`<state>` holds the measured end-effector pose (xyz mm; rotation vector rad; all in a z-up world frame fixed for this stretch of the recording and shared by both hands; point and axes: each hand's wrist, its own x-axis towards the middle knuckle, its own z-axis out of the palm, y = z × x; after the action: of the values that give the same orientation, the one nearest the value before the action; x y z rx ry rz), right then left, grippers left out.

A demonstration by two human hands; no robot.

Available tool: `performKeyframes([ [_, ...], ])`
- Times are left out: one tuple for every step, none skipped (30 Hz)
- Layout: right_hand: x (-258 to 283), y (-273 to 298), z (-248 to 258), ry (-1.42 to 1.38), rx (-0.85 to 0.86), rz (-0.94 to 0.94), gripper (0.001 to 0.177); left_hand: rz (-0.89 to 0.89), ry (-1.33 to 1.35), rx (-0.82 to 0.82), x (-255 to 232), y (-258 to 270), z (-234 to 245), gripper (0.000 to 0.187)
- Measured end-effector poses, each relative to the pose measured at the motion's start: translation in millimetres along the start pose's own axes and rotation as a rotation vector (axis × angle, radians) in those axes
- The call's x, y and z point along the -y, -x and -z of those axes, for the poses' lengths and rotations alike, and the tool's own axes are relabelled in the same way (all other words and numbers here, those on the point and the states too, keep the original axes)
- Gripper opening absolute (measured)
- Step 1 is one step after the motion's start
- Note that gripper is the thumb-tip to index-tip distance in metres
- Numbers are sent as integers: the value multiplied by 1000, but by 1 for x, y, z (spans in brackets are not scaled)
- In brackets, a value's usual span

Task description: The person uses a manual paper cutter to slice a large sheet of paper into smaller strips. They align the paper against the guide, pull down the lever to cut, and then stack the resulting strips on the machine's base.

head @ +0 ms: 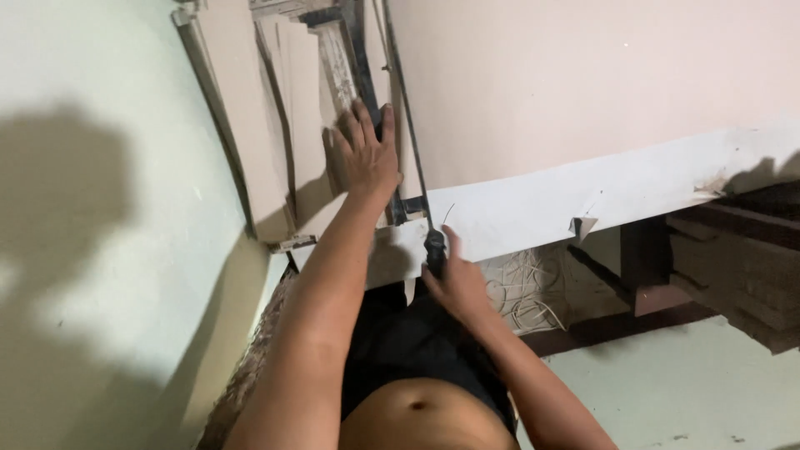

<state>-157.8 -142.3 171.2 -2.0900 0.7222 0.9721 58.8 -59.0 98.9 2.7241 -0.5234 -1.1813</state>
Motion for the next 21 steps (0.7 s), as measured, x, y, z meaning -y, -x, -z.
performKeyframes([
  [8, 12, 20, 1, 3, 4, 80, 5, 0, -1, 16, -10, -18, 123],
  [15, 22, 41, -95, 24, 2, 74, -125, -79, -140, 29, -22, -36, 92],
  [22, 34, 61, -192, 45, 0, 68, -254, -158, -279, 42, -35, -55, 62],
  [23, 39, 73, -192, 41, 3, 68, -256, -159, -284, 56, -60, -116, 62],
  [24, 45, 85, -337, 78, 0, 64, -321, 66, -187, 64, -88, -173, 56],
  [27, 49, 100, -481, 120, 6, 63, -376, 288, -91, 63, -131, -217, 53],
  [8, 20, 89, -481, 120, 17, 63, -373, 283, -100, 58, -86, -159, 53],
  [-11, -8, 77, -691, -15, -57, 58, -420, 285, -43, 46, -45, -103, 18],
  [-30, -37, 64, -899, -151, -134, 58, -467, 287, 15, 26, -2, -50, 30],
  [-46, -59, 62, -905, -148, -128, 58, -465, 279, 11, 37, 14, -43, 30],
  [-62, -81, 61, -1054, -192, -187, 78, -672, -107, -178, 48, 30, -35, 19],
  [-77, -103, 58, -1202, -233, -250, 104, -861, -501, -362, 58, 46, -27, 10],
  [-83, -112, 60, -1209, -228, -247, 104, -859, -510, -361, 75, 46, -25, 10],
  [-90, -121, 62, -1383, -201, -198, 60, -747, -674, -182, 90, 45, -23, 15],
  [-96, -131, 64, -1557, -171, -148, 21, -624, -831, -4, 106, 43, -20, 23],
  [-104, -129, 59, -1558, -170, -146, 21, -623, -833, -4, 107, 47, -4, 23],
  [-111, -127, 53, -1582, -210, -124, 19, -640, -843, -36, 108, 51, 12, 14],
  [-119, -126, 48, -1602, -252, -105, 20, -659, -848, -67, 108, 54, 26, 12],
  [-120, -127, 42, -1600, -253, -106, 20, -660, -847, -67, 103, 52, 29, 12],
  [-123, -125, 34, -1482, -275, -114, 19, -627, -733, -87, 97, 52, 30, 16],
  [-125, -123, 26, -1365, -295, -121, 26, -592, -620, -105, 92, 51, 31, 24],
])
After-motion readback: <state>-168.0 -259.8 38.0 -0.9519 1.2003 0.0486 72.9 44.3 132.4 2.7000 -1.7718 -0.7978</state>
